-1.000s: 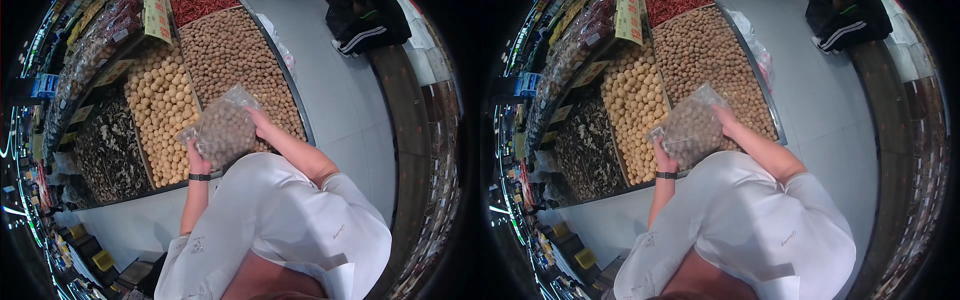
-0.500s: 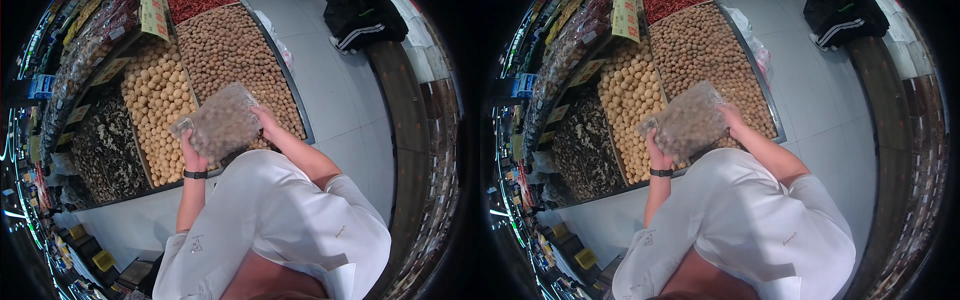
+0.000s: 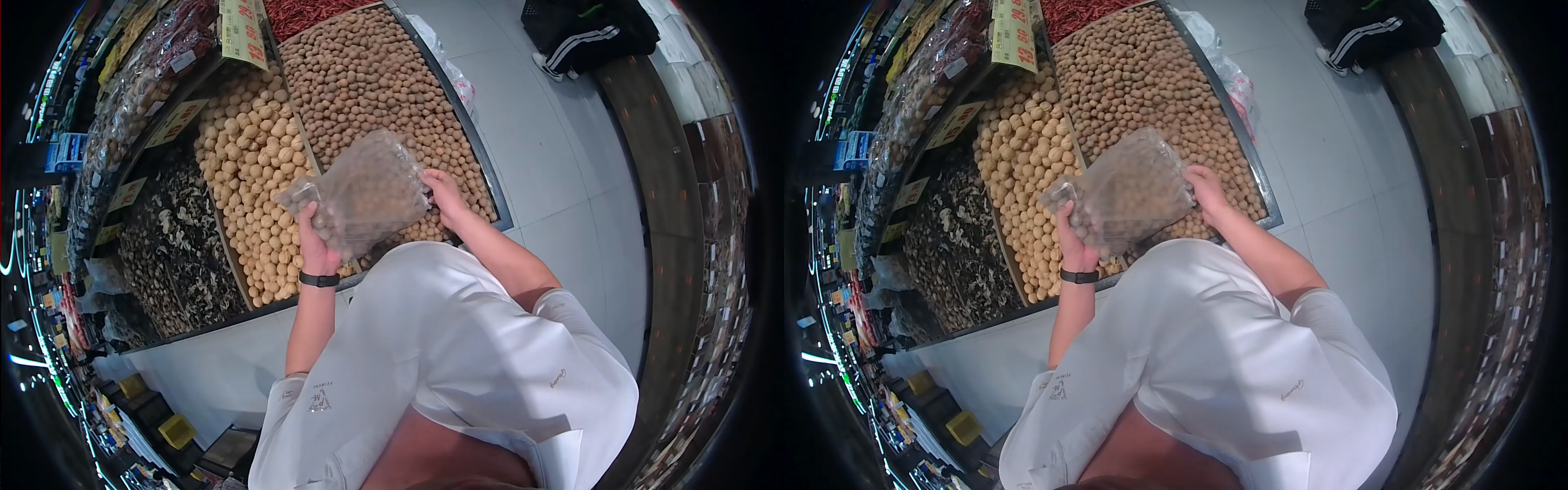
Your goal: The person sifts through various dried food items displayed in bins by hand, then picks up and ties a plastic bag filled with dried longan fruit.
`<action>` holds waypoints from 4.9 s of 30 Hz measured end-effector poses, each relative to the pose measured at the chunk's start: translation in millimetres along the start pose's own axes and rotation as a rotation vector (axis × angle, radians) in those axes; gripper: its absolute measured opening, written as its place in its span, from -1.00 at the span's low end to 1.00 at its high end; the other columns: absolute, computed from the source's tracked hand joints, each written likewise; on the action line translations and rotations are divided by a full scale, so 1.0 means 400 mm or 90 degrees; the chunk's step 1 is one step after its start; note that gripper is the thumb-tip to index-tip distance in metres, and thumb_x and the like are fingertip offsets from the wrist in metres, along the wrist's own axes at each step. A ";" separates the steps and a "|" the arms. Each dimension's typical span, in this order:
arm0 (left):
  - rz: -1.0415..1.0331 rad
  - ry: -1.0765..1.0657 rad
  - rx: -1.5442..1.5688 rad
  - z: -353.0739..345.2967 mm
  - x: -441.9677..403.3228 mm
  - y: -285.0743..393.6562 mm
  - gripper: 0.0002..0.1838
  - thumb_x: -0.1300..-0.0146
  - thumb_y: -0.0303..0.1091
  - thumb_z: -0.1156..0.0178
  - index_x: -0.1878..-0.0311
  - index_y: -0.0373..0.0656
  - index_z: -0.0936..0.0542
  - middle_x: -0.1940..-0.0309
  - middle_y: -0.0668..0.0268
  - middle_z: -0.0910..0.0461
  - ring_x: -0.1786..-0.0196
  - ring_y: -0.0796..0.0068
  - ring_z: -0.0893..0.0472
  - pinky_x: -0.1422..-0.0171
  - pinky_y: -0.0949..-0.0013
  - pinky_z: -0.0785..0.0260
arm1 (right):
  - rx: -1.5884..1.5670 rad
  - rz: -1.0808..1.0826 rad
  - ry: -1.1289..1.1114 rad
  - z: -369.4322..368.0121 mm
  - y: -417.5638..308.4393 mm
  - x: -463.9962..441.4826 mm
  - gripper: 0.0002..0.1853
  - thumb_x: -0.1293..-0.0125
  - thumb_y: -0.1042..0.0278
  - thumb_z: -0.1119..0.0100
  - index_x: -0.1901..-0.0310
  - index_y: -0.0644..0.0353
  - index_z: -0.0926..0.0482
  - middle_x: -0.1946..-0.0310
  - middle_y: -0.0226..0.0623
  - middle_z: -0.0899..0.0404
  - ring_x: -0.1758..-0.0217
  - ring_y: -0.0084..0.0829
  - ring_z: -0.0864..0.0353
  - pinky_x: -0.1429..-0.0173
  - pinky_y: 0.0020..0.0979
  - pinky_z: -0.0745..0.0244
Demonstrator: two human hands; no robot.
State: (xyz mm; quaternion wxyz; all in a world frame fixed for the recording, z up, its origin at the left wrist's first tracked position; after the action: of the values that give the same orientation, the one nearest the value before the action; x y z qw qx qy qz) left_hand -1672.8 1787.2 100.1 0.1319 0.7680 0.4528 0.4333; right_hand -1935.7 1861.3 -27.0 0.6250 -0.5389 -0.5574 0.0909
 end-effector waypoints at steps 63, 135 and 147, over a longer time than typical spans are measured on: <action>-0.154 -0.018 -0.416 0.097 -0.028 -0.091 -0.51 -0.40 -0.39 -0.28 -0.36 -0.24 -0.47 -0.26 0.24 -0.52 -0.26 0.43 -0.51 -0.38 0.33 -0.34 | 0.409 0.429 0.156 0.013 -0.129 0.113 -0.43 -0.36 0.32 -0.34 -0.40 0.13 -0.51 -0.19 -0.13 -0.58 -0.27 -0.29 -0.56 -0.22 -0.37 -0.52; -0.072 -0.141 -0.514 0.013 0.060 0.040 -0.76 -0.40 -0.35 -0.36 -0.03 -0.21 -0.61 0.27 0.55 -0.57 0.25 0.78 -0.48 0.16 0.63 -0.36 | 0.285 0.537 -0.175 -0.329 -0.521 -0.072 -0.60 -0.43 0.04 -0.31 0.11 0.31 -0.76 0.35 -0.24 -0.74 0.26 -0.44 -0.66 0.09 -0.32 -0.55; -0.398 -0.092 -0.725 -0.011 0.138 0.086 -0.86 -0.31 -0.53 -0.42 0.15 -0.30 -0.64 0.32 0.36 -0.59 0.31 0.66 -0.53 0.24 0.55 -0.43 | 0.336 0.487 -0.171 -0.329 -0.513 -0.088 -0.58 -0.45 0.04 -0.30 0.06 0.33 -0.76 0.28 -0.24 -0.76 0.22 -0.46 -0.68 0.04 -0.33 -0.57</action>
State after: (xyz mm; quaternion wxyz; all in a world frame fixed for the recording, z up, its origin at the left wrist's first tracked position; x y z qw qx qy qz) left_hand -1644.6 1812.1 153.4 0.6681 0.4373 0.3446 0.4936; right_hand -1944.0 1678.3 137.3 0.5846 -0.5115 -0.3532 0.5214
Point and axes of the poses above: each hand's wrist, its own x-axis away from the middle knuckle, its own z-axis out of the back of the hand, y = z × x, the point moved 7 cm from there along -x, towards the middle knuckle
